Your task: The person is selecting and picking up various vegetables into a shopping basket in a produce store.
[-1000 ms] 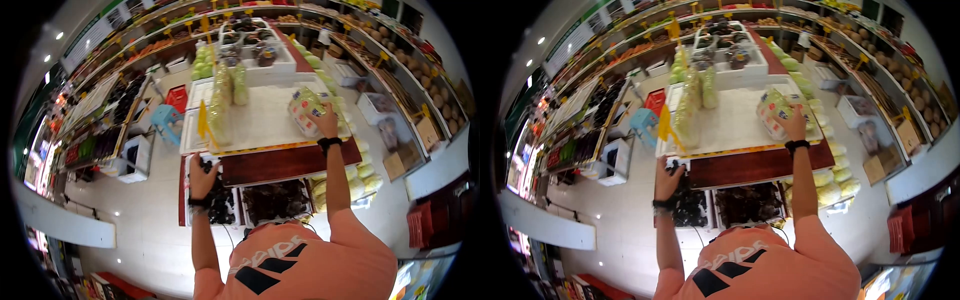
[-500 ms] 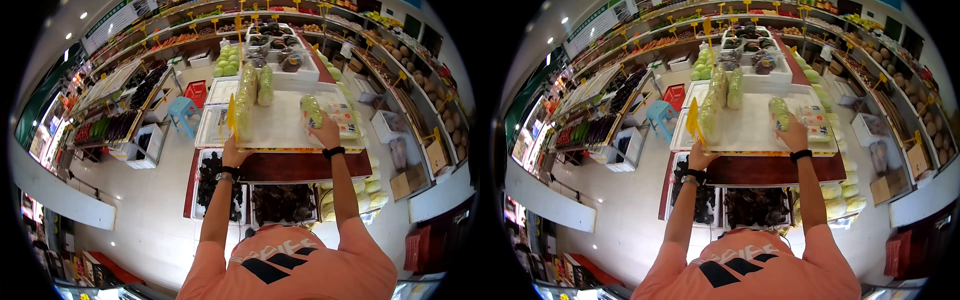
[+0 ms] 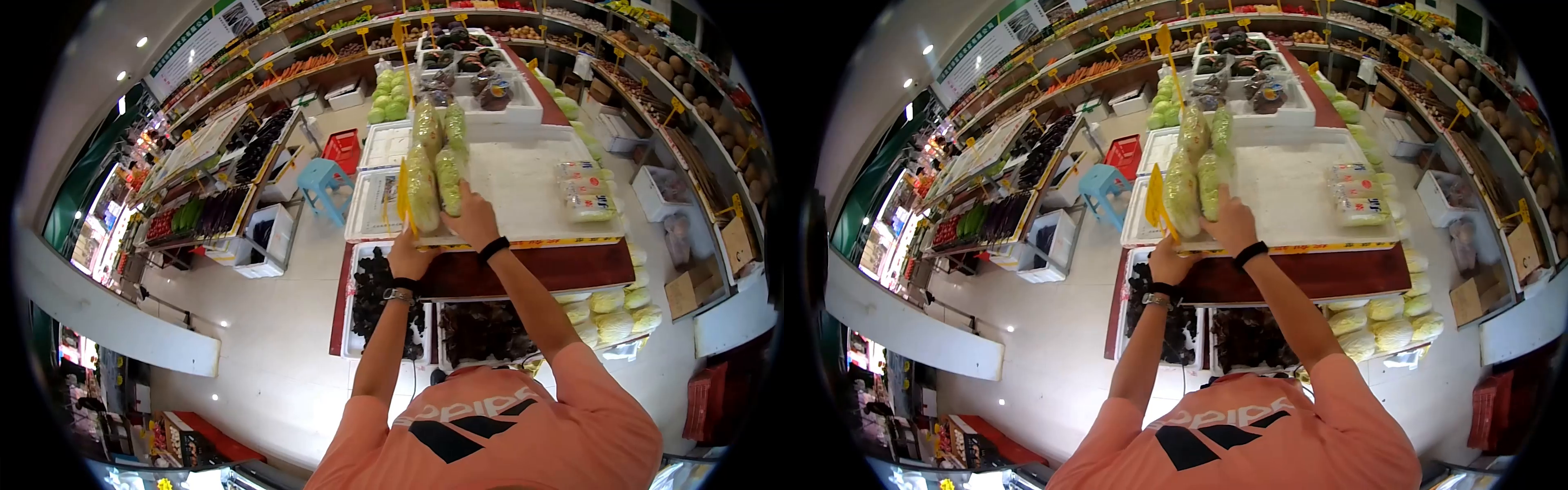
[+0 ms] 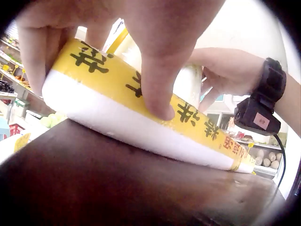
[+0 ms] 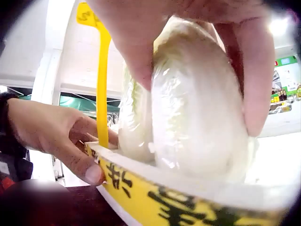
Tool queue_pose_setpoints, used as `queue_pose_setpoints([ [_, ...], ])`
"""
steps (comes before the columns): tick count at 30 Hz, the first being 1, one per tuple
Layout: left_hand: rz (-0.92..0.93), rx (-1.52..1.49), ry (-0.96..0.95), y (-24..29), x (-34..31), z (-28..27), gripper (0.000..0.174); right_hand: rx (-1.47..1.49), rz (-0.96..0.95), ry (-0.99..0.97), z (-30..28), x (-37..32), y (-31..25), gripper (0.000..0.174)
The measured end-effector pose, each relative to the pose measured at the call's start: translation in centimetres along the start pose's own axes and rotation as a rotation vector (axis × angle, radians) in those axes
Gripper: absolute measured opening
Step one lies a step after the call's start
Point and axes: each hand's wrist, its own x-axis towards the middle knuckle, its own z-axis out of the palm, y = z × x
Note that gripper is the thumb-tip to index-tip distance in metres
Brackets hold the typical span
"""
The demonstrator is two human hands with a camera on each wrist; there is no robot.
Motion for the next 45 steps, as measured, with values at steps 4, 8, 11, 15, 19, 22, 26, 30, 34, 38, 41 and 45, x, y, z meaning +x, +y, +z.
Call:
queue_pose_setpoints([
  [4, 0.018, 0.061, 0.077, -1.6, 0.1, 1.2, 0.08, 0.122, -0.061, 0.081, 1.0, 0.2, 1.6, 0.089],
  [8, 0.023, -0.02, 0.063, -2.0, 0.1, 1.5, 0.089, 0.158, -0.153, 0.069, -0.1, -0.5, 2.0, 0.093],
  [11, 0.004, -0.054, 0.058, -3.1, 0.3, 2.4, 0.095, 0.504, 0.014, -0.214, -2.5, -1.1, 5.8, 0.081],
  [15, -0.069, 0.033, -0.011, -3.5, 0.6, 2.6, 0.1, 0.356, 0.005, 0.353, -8.7, -1.5, 15.6, 0.045],
  [19, -0.072, 0.065, -0.084, -3.1, 1.0, 1.2, 0.099, -0.464, 0.311, 0.388, -18.5, -4.5, 25.5, 0.059],
  [22, -0.103, 0.071, -0.147, -2.0, 1.5, -0.4, 0.092, -0.334, 0.657, 0.032, -18.5, -5.7, 29.4, 0.067],
  [26, -0.058, 0.069, -0.132, -2.8, 1.9, -0.1, 0.087, -0.393, 0.445, 0.168, -15.9, -6.6, 30.9, 0.063],
  [30, -0.125, 0.094, -0.131, -3.0, 2.4, 0.1, 0.081, -0.069, 0.59, 0.22, -16.7, -5.0, 32.5, 0.077],
  [34, -0.179, 0.121, -0.232, -0.9, 2.4, -1.3, 0.087, -0.081, 0.604, 0.159, -15.4, -2.5, 41.3, 0.076],
  [38, -0.227, 0.217, -0.245, 0.1, 2.9, -1.6, 0.08, -0.368, 0.574, 0.084, -16.0, -1.2, 40.1, 0.058],
  [41, -0.115, 0.143, -0.275, -2.5, 4.0, -0.5, 0.076, -0.16, 0.589, -0.026, -17.5, -1.5, 36.3, 0.08],
  [45, -0.147, 0.179, -0.265, -3.0, 4.3, -0.2, 0.067, -0.171, 0.843, 0.035, -18.3, -1.1, 33.4, 0.104],
])
